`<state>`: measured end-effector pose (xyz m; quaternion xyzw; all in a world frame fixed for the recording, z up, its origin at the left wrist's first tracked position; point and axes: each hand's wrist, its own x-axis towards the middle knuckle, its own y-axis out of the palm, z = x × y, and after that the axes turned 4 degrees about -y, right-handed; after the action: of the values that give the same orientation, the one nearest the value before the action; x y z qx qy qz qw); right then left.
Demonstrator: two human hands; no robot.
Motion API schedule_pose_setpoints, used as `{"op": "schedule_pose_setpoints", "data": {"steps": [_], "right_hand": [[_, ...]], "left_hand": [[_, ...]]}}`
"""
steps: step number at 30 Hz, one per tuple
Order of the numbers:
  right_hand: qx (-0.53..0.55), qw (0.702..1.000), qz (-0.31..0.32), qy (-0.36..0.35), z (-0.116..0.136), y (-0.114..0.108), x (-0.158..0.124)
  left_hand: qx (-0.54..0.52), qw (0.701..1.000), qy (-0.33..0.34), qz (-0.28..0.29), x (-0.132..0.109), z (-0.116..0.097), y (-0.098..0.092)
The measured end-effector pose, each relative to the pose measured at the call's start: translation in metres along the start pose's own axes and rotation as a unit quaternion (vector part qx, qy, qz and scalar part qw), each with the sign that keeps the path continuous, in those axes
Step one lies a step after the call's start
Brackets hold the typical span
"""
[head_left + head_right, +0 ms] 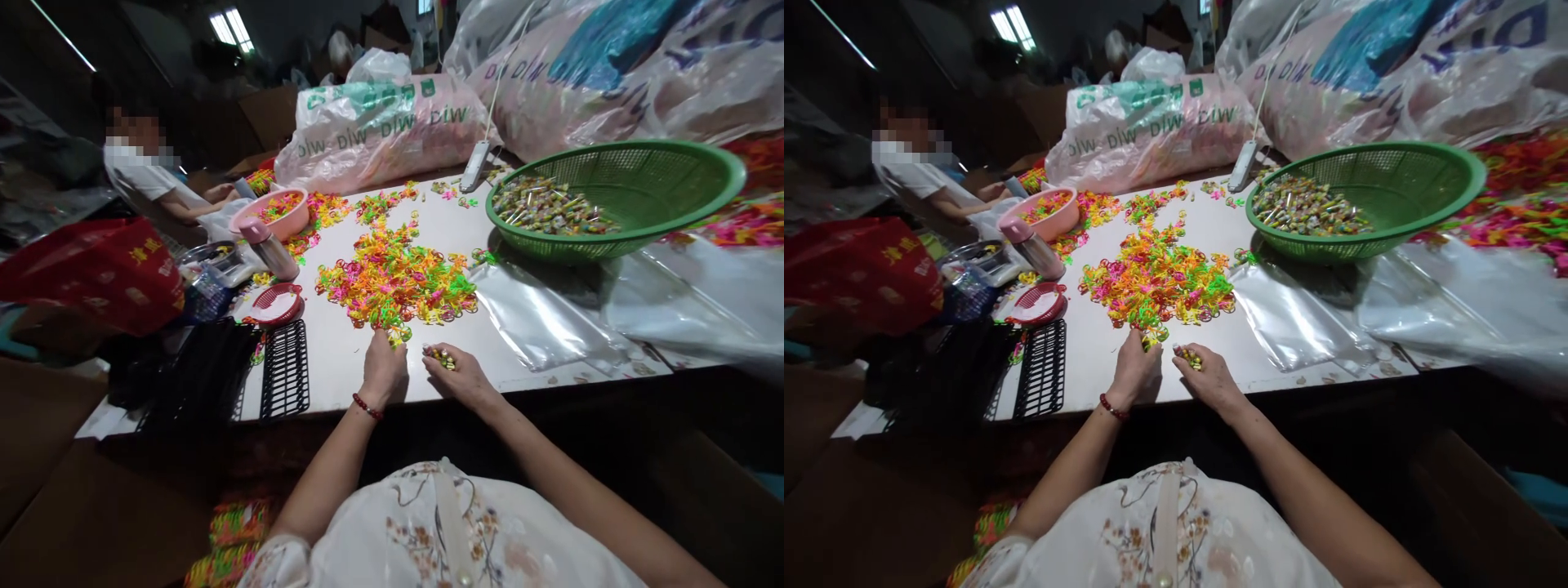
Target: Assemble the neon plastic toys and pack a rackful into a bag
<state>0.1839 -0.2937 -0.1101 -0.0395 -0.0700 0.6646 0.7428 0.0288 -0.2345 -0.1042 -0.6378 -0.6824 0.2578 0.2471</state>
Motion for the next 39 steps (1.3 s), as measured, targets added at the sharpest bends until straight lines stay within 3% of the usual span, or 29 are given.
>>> {"op": "schedule_pose_setpoints", "data": {"steps": [2, 3, 6, 8, 10, 14, 17, 24, 30, 39], "right_hand": [[-0.024, 1.0, 0.01, -0.006, 0.003, -0.002, 0.001], [-0.035, 0.999, 0.021, -0.01, 0.004, -0.003, 0.001], [-0.068, 0.995, 0.056, -0.048, 0.01, -0.004, -0.001], [-0.087, 0.99, 0.077, -0.081, 0.015, -0.003, -0.003], [-0.1, 0.987, 0.089, -0.089, 0.018, -0.003, -0.004], [-0.083, 0.991, 0.098, -0.048, 0.021, -0.006, -0.006], [0.01, 0.991, 0.13, 0.013, 0.023, -0.009, -0.008], [0.191, 0.949, 0.197, 0.153, 0.027, -0.009, -0.014], [0.228, 0.931, 0.222, 0.18, 0.026, -0.012, -0.015], [0.265, 0.911, 0.24, 0.203, 0.024, -0.012, -0.015]], "left_hand": [[-0.142, 0.987, -0.053, 0.056, -0.004, -0.001, -0.002], [-0.225, 0.966, -0.084, 0.091, -0.007, -0.001, -0.004], [-0.427, 0.868, -0.167, 0.19, -0.016, -0.005, -0.012], [-0.49, 0.819, -0.193, 0.228, -0.023, -0.009, -0.017], [-0.52, 0.795, -0.198, 0.24, -0.031, -0.013, -0.021], [-0.512, 0.809, -0.182, 0.225, -0.044, -0.02, -0.025], [-0.482, 0.832, -0.173, 0.212, -0.05, -0.023, -0.026], [-0.466, 0.841, -0.165, 0.221, -0.058, -0.025, -0.028], [-0.42, 0.865, -0.162, 0.224, -0.061, -0.026, -0.03], [-0.42, 0.863, -0.178, 0.216, -0.065, -0.027, -0.03]]}}
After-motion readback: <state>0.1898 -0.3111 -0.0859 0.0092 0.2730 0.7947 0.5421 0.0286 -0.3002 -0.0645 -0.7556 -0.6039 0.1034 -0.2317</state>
